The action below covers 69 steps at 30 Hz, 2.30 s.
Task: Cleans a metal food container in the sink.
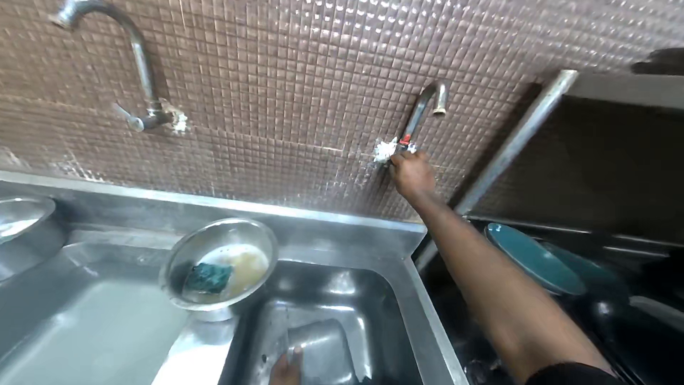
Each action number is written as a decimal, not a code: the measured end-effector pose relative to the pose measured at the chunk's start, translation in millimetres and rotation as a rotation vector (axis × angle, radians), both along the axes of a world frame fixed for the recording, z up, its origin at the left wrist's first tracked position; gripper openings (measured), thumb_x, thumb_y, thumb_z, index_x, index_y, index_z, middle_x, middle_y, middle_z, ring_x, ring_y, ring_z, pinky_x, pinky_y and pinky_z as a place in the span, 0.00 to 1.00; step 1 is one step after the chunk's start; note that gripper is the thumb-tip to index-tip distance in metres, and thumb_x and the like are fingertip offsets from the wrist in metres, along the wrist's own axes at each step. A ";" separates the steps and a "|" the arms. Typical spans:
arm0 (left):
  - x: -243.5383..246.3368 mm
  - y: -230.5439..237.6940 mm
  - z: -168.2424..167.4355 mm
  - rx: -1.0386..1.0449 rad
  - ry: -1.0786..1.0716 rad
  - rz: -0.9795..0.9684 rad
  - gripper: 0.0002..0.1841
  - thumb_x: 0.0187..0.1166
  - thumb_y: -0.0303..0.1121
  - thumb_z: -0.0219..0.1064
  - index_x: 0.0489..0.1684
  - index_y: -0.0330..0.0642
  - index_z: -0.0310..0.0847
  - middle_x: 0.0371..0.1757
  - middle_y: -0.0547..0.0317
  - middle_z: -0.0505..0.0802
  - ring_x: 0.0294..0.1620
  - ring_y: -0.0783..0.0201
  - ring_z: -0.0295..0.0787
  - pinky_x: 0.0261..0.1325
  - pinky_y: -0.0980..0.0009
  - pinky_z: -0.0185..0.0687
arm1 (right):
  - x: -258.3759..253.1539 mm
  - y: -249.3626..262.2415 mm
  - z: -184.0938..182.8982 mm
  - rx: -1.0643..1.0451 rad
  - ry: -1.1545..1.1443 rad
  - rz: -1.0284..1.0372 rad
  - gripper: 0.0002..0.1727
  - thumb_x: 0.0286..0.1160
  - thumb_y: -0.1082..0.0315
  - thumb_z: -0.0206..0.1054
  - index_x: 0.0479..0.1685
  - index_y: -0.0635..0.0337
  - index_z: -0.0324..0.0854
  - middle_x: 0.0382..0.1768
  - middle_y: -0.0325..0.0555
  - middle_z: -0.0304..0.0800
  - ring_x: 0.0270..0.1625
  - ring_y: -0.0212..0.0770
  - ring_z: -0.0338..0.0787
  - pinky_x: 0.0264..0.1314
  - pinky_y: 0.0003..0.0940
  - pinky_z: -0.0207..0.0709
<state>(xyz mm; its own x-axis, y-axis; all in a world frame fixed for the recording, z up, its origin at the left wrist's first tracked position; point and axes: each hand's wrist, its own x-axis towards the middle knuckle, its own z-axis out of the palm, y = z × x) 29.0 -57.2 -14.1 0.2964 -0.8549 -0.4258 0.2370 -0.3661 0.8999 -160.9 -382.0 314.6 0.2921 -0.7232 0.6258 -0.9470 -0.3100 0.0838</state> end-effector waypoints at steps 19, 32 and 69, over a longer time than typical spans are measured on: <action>-73.7 -146.6 0.4 0.129 0.267 -0.074 0.23 0.85 0.33 0.66 0.76 0.34 0.71 0.62 0.38 0.88 0.59 0.49 0.89 0.60 0.52 0.87 | -23.8 109.4 -226.1 1.600 -0.951 0.131 0.15 0.92 0.69 0.52 0.67 0.64 0.77 0.55 0.50 0.92 0.51 0.40 0.93 0.56 0.37 0.85; -59.6 -143.4 -9.4 0.184 -0.314 -0.159 0.36 0.94 0.56 0.38 0.48 0.32 0.86 0.40 0.40 0.89 0.43 0.46 0.88 0.53 0.46 0.82 | -7.7 116.9 -268.4 1.289 -0.037 0.412 0.29 0.94 0.54 0.45 0.88 0.53 0.68 0.88 0.49 0.68 0.91 0.48 0.63 0.95 0.51 0.47; -45.8 -29.8 -64.5 0.414 0.588 0.507 0.29 0.93 0.54 0.47 0.68 0.35 0.76 0.55 0.39 0.88 0.52 0.47 0.87 0.53 0.44 0.83 | 23.3 144.2 -363.2 1.494 -1.759 -0.115 0.20 0.92 0.55 0.53 0.62 0.62 0.80 0.44 0.49 0.90 0.43 0.38 0.90 0.45 0.38 0.86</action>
<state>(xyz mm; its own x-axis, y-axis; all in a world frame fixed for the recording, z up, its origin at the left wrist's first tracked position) -16.8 -87.0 -78.6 0.2333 -0.4230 -0.8756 0.8430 -0.3609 0.3989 -137.6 -237.8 -48.5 0.1918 -0.7245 -0.6620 0.1679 0.6888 -0.7052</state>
